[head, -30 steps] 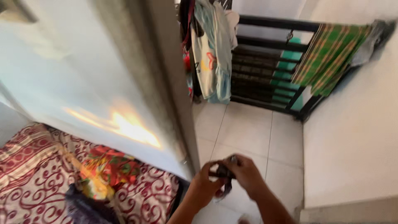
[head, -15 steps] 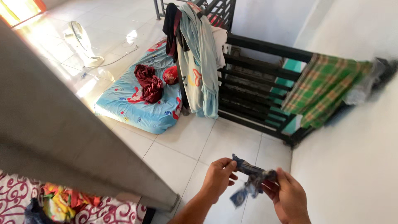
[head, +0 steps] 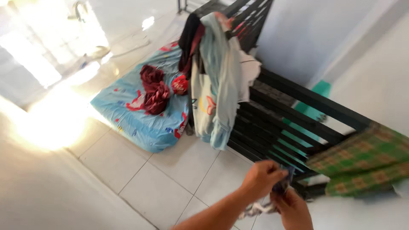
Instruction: The person wraps electrical tape around a power strip cord, plugs it into a wall socket, then moves a small fan and a stool. They place a pedestal fan on a table, use a screwdriver to loosen the front grille, and remove it to access the fan blades.
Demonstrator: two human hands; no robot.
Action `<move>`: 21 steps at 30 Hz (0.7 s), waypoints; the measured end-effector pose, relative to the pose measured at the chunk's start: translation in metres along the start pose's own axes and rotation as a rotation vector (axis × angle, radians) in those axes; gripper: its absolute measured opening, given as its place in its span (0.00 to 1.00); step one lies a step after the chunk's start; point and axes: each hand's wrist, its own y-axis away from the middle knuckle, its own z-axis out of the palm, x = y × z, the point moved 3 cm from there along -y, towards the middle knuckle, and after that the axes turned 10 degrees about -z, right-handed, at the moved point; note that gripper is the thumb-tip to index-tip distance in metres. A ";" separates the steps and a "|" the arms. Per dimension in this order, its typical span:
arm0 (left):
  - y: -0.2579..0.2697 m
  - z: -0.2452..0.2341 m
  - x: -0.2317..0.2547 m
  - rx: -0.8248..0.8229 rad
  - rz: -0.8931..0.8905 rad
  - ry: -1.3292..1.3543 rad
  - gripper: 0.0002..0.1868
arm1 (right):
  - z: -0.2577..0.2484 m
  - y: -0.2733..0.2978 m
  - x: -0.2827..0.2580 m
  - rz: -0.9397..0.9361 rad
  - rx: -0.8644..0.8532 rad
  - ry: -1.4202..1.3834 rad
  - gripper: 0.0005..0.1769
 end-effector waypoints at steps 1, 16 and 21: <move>-0.019 -0.013 0.005 0.045 -0.011 0.040 0.17 | 0.004 -0.019 0.000 0.007 0.000 0.050 0.10; -0.120 -0.413 0.043 0.626 0.036 0.615 0.09 | 0.452 -0.254 -0.187 -0.086 -0.895 0.029 0.17; -0.089 -0.535 0.018 0.956 0.102 0.641 0.09 | 0.617 -0.289 -0.187 -0.162 -1.073 0.139 0.08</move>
